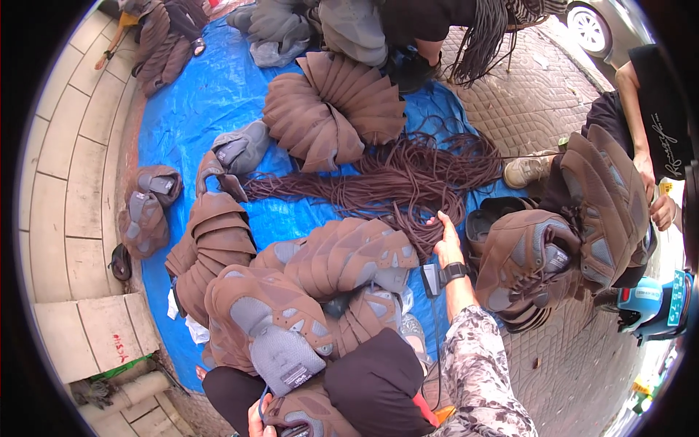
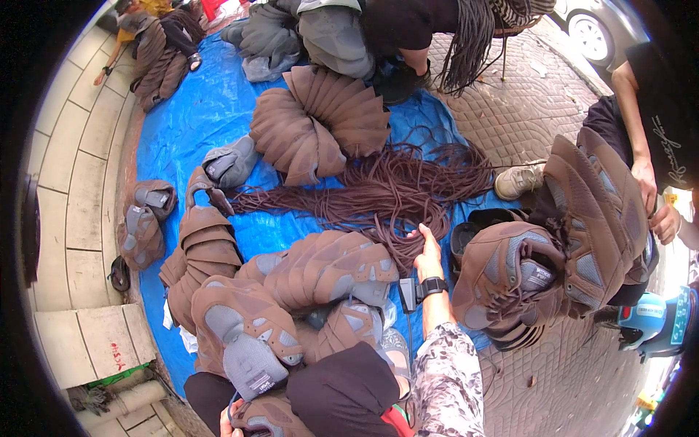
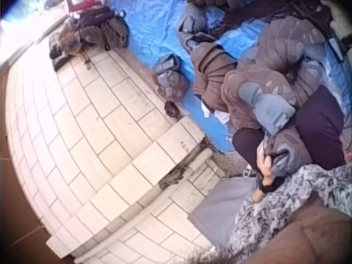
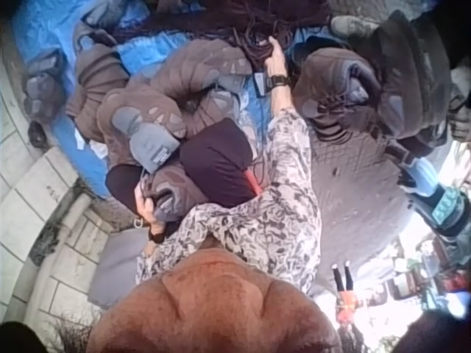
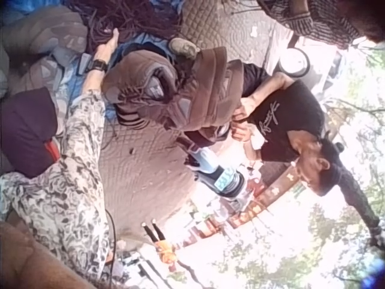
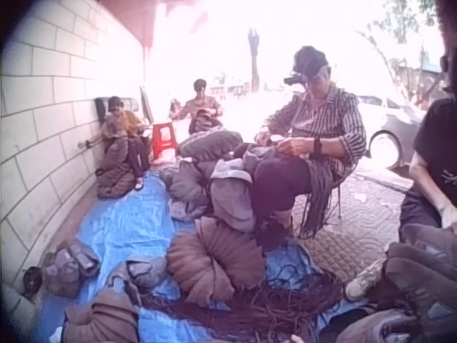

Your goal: Insert laces into a manufactured shoe upper or assembly step for shoe manufacturing.

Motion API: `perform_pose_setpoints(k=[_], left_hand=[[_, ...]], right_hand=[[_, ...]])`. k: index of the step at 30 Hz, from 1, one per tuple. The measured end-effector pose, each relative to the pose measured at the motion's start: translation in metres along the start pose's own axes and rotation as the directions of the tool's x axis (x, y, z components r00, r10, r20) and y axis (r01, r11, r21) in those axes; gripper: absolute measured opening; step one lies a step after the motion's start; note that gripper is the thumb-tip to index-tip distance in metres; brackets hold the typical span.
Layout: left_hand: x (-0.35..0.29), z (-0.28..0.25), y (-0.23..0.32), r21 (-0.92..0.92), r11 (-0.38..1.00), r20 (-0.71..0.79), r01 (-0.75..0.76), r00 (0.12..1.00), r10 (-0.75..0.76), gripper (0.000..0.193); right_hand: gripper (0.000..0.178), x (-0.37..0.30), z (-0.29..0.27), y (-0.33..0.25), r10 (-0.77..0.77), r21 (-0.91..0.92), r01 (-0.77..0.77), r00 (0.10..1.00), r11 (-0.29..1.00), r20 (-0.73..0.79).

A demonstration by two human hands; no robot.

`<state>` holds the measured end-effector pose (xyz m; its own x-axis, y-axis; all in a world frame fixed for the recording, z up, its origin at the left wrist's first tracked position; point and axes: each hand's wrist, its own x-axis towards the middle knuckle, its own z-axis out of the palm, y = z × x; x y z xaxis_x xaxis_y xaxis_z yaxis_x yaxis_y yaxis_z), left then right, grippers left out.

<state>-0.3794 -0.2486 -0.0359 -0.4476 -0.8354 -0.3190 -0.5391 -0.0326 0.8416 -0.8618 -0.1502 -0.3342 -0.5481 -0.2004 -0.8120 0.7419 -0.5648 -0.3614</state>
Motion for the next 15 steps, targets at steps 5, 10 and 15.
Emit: perform_pose_setpoints(k=[5,10,15], left_hand=[[-0.002,0.001,0.004,0.017,1.000,-0.005,0.012,1.000,-0.012,0.048],[0.001,0.006,0.007,0.022,1.000,0.000,0.010,1.000,-0.010,0.048],[-0.005,0.006,0.009,0.030,0.999,-0.004,0.018,1.000,-0.018,0.048]], right_hand=[[0.019,-0.001,-0.005,0.001,0.036,0.121,-0.049,0.994,0.991,0.106],[0.022,0.009,-0.030,0.001,0.021,0.163,-0.137,0.824,0.977,0.566],[0.026,-0.007,-0.018,0.000,0.032,0.142,-0.167,0.751,0.976,0.660]])
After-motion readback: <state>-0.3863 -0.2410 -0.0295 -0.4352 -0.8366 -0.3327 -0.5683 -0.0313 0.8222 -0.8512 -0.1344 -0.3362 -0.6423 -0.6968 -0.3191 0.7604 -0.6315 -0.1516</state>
